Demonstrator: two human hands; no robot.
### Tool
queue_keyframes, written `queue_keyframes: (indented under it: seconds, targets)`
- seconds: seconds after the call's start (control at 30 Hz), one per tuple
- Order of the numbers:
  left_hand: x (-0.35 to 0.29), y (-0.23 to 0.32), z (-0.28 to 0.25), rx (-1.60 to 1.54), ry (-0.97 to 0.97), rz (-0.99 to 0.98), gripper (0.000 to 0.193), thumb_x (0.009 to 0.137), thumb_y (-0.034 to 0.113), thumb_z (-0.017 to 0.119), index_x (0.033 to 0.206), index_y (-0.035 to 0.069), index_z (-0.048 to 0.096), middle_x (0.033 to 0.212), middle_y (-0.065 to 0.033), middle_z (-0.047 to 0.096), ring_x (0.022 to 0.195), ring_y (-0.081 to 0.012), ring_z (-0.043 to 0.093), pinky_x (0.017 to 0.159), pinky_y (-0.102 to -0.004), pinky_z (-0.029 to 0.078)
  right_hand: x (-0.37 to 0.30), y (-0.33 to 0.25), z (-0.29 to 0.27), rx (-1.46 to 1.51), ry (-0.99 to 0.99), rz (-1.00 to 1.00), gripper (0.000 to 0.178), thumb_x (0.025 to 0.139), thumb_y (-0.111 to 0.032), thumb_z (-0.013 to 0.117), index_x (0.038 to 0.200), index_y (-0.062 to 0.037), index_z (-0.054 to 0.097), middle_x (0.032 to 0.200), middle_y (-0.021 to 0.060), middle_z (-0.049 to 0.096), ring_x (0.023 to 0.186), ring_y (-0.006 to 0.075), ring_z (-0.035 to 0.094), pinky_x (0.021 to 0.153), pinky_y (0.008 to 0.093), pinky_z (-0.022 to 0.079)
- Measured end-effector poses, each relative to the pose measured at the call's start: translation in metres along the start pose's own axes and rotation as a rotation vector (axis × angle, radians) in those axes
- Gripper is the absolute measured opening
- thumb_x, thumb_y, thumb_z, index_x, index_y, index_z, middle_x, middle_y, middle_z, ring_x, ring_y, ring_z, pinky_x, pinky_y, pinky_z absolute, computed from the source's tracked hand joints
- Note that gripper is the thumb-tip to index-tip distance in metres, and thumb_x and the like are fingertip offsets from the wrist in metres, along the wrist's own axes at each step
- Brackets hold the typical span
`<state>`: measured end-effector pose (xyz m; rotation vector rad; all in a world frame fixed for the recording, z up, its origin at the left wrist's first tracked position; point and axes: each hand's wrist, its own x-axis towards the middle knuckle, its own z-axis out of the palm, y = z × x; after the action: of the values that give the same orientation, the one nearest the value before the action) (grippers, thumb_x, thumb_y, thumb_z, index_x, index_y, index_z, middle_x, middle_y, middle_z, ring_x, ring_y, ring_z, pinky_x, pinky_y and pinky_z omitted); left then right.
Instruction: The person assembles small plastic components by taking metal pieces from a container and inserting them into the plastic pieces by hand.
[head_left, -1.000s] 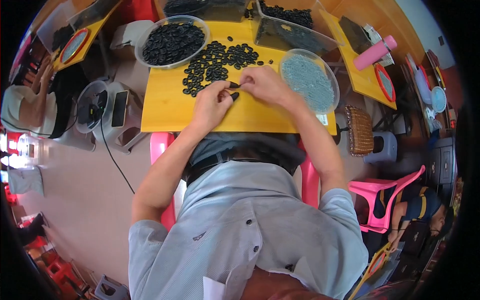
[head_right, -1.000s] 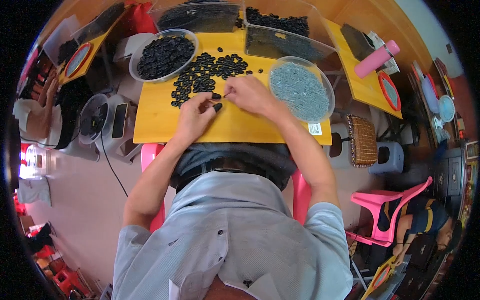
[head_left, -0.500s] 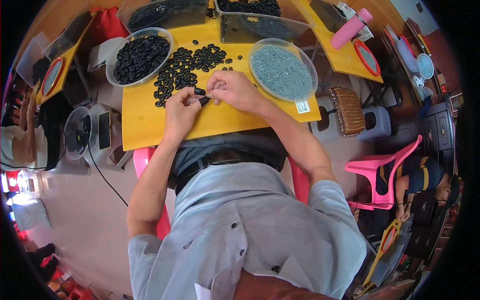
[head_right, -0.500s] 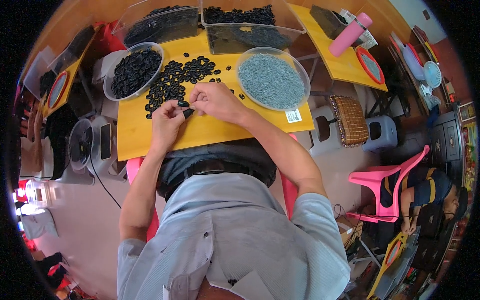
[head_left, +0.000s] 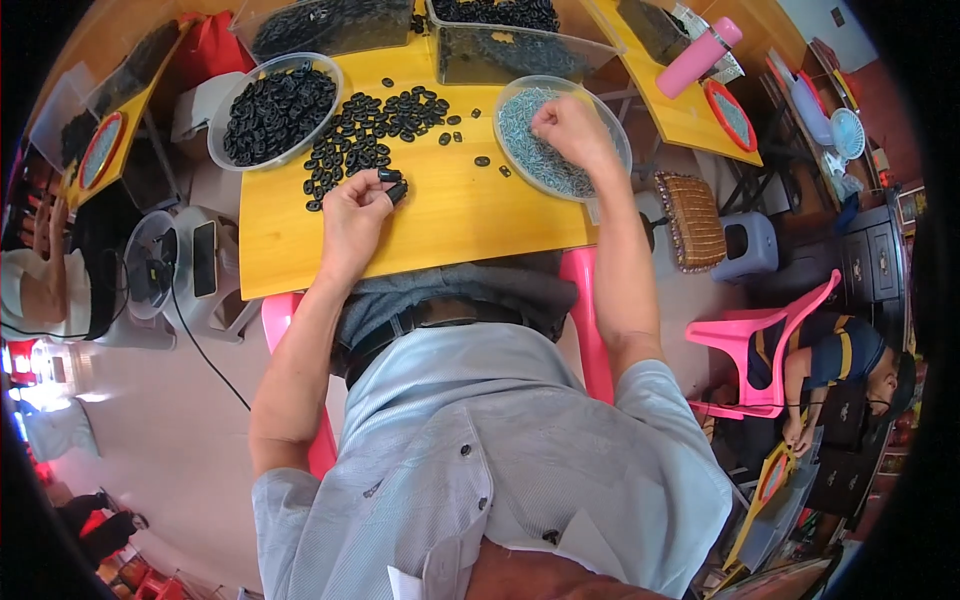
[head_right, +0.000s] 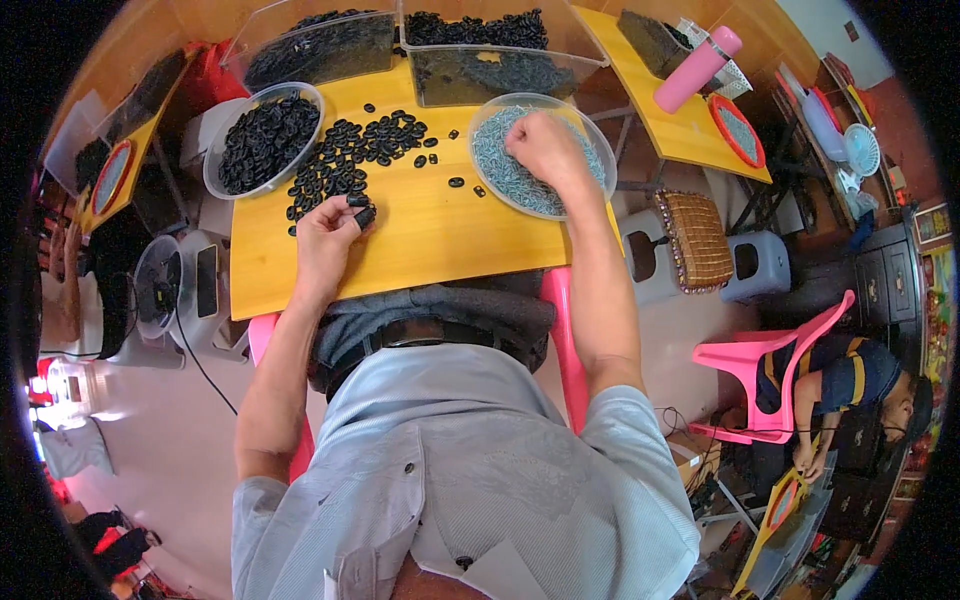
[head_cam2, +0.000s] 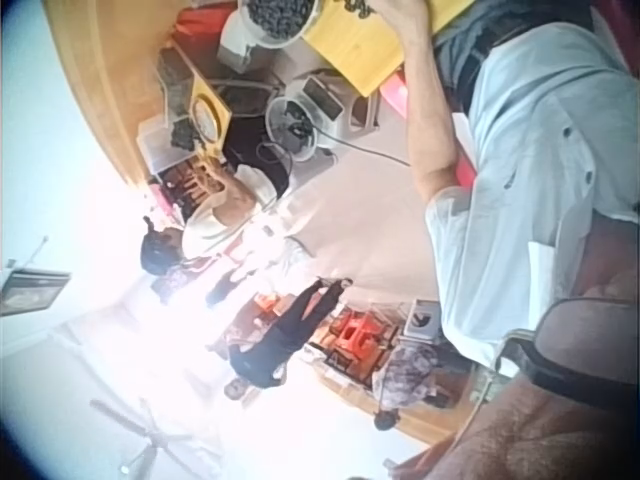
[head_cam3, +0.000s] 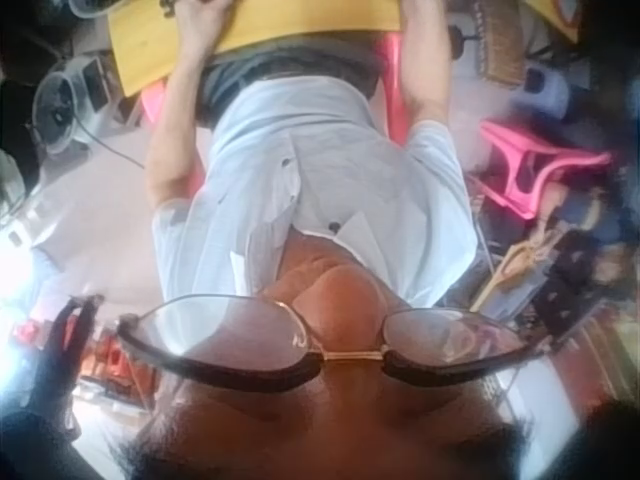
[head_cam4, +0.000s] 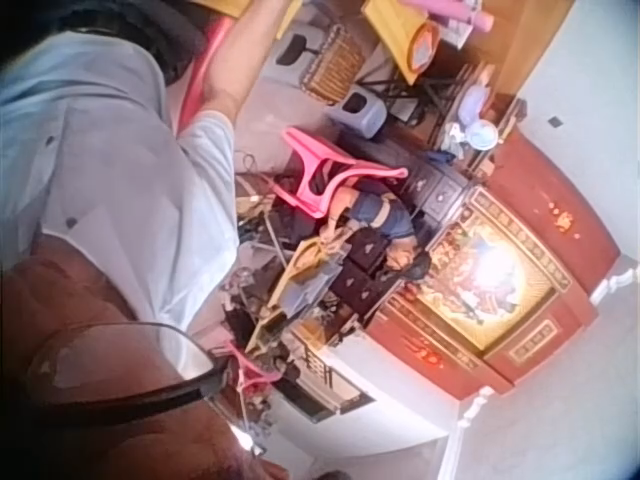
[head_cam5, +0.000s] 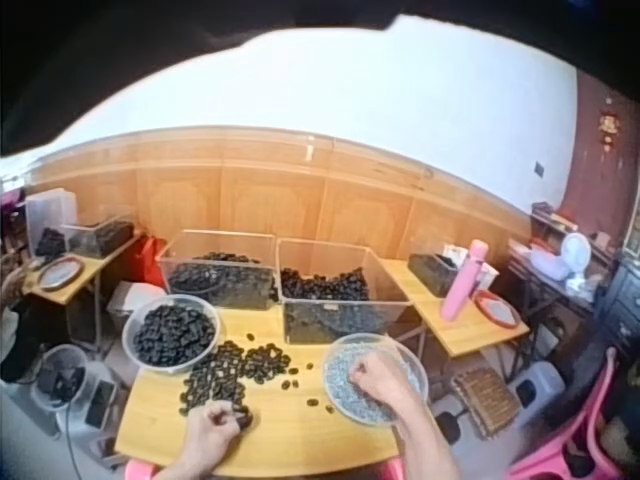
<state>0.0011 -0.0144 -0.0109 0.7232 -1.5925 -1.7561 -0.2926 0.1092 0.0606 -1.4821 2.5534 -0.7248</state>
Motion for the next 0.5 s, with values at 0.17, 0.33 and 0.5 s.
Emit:
queue_keyframes:
  seconds: [0.17, 0.33, 0.5]
  targets:
    - [0.000, -0.002, -0.002, -0.006, -0.005, -0.003, 0.014, 0.088, -0.003, 0.062, 0.101, -0.003, 0.067, 0.085, -0.0009, 0.069, 0.071, -0.0033, 0.059, 0.068, -0.0183, 0.047, 0.000, 0.015, -0.004, 0.065, -0.190, 0.080, 0.013, 0.071, -0.013, 0.074, 0.082, -0.0056, 0.073, 0.080, 0.0144, 0.071, 0.080, 0.0295, 0.070, 0.074, 0.0393, 0.052]
    - [0.000, 0.000, -0.002, 0.008, -0.002, -0.009, 0.014, 0.088, -0.004, 0.062, 0.101, -0.002, 0.067, 0.085, -0.0003, 0.069, 0.071, -0.0031, 0.058, 0.068, -0.0182, 0.047, 0.000, 0.012, 0.003, 0.021, -0.205, 0.080, 0.014, 0.071, -0.013, 0.075, 0.084, -0.0087, 0.073, 0.083, 0.0124, 0.072, 0.083, 0.0287, 0.070, 0.076, 0.0398, 0.052]
    - [0.001, -0.003, -0.002, -0.012, -0.002, -0.002, 0.015, 0.086, -0.004, 0.062, 0.100, -0.002, 0.067, 0.085, 0.0005, 0.069, 0.071, -0.0023, 0.058, 0.068, -0.0176, 0.046, 0.001, 0.016, 0.008, -0.011, -0.184, 0.045, 0.012, 0.072, -0.015, 0.074, 0.083, -0.0086, 0.073, 0.082, 0.0122, 0.072, 0.083, 0.0292, 0.070, 0.075, 0.0399, 0.052]
